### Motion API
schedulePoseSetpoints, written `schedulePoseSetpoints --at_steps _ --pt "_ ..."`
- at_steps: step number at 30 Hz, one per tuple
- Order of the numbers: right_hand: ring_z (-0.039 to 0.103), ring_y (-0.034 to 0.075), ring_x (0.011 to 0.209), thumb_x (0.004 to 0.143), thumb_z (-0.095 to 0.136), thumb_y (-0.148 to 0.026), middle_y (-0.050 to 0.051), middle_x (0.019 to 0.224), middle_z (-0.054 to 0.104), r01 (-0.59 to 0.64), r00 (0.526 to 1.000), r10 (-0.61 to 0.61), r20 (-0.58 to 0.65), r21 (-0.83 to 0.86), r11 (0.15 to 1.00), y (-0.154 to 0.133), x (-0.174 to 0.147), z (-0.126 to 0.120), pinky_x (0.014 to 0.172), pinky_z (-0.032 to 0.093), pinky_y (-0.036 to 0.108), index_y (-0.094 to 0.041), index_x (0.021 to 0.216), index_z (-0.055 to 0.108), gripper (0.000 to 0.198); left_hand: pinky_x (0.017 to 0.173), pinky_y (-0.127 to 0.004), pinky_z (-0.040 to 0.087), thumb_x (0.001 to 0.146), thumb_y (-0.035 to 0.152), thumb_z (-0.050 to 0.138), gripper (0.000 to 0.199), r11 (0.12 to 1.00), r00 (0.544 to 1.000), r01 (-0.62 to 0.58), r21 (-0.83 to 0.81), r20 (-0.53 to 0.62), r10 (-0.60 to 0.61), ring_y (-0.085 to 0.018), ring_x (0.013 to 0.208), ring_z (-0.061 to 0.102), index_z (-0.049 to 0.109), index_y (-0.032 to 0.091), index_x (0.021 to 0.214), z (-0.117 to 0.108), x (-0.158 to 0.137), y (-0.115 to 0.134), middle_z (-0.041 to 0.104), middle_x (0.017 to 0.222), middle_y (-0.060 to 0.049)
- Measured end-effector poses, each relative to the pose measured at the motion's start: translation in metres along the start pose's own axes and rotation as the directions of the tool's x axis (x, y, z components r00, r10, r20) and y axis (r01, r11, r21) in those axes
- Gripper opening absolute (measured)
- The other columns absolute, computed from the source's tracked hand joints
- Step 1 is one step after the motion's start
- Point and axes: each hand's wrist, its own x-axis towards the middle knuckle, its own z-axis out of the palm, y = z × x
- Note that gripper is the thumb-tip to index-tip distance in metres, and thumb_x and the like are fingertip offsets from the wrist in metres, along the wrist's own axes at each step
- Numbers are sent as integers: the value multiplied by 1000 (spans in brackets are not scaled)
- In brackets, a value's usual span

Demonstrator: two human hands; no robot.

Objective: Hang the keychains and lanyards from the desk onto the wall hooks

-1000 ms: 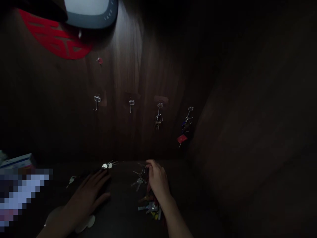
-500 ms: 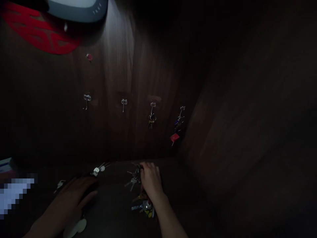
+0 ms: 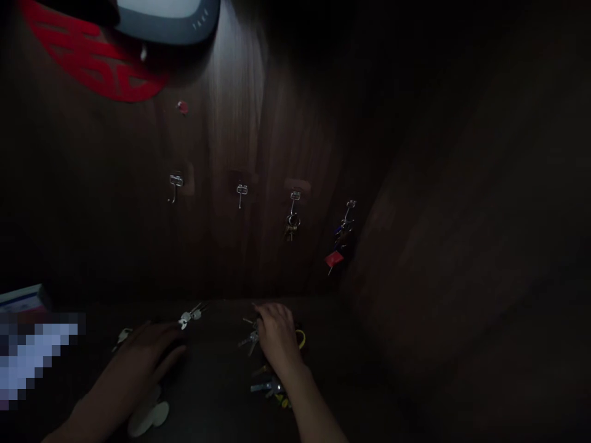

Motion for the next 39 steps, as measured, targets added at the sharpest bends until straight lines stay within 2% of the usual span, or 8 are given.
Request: schedulePoseSetpoints --at_steps 4,11,20,28,31,34,36,39 --pt "55 22 102 85 49 -13 5 104 67 57 996 -58 74 22 998 -10 -3 -4 94 33 37 -22 104 64 26 102 -55 35 82 42 53 38 998 1000 1 56 7 -1 -33 121 51 64 23 113 16 -2 -3 58 130 -11" --pt "55 21 101 75 48 1 3 102 66 71 976 -70 208 2 997 -6 -10 -14 90 33 35 -24 99 66 39 104 -59 30 84 42 53 35 991 989 -133 -2 65 133 -33 123 48 64 25 113 30 -5 2 65 122 -7" --pt "57 21 93 81 53 -7 2 92 65 116 975 -111 191 -19 993 -11 -7 0 84 35 34 -23 85 65 21 106 -49 31 86 28 50 21 983 984 -161 -94 59 167 -23 99 64 67 26 99 14 -5 16 73 95 -3" --pt "58 19 89 86 54 -17 1 87 66 167 969 -172 179 39 985 -25 -8 6 83 35 32 -23 81 64 12 84 -35 50 90 27 40 28 988 996 -70 -140 37 76 -22 85 69 68 27 92 3 -5 16 75 82 -2" --pt "60 18 88 86 53 -18 1 86 67 122 978 -138 157 109 987 -29 -8 4 81 36 31 -22 81 64 13 78 -34 52 90 28 40 28 988 996 -25 -155 76 37 -23 85 69 67 27 97 1 -5 15 75 87 -3" --pt "61 18 83 86 51 -20 -1 85 68 16 992 -50 120 270 963 -33 -6 2 77 39 28 -22 80 64 15 81 -34 52 89 23 40 36 980 996 44 -194 87 -28 -22 91 68 53 27 122 6 -6 10 72 105 -5" --pt "61 17 78 85 51 -24 -1 78 67 -72 993 25 120 415 907 -36 -5 0 71 41 26 -22 78 63 15 82 -34 52 87 16 38 47 976 994 68 -209 101 -47 -21 95 67 43 26 132 13 -7 6 65 119 -8" --pt "59 15 70 83 53 -30 -2 68 63 -156 987 95 132 603 782 -38 -4 0 64 41 23 -20 73 62 17 79 -32 53 83 9 36 49 980 991 50 -192 128 -25 -20 92 68 50 28 127 22 -8 1 59 124 -6"
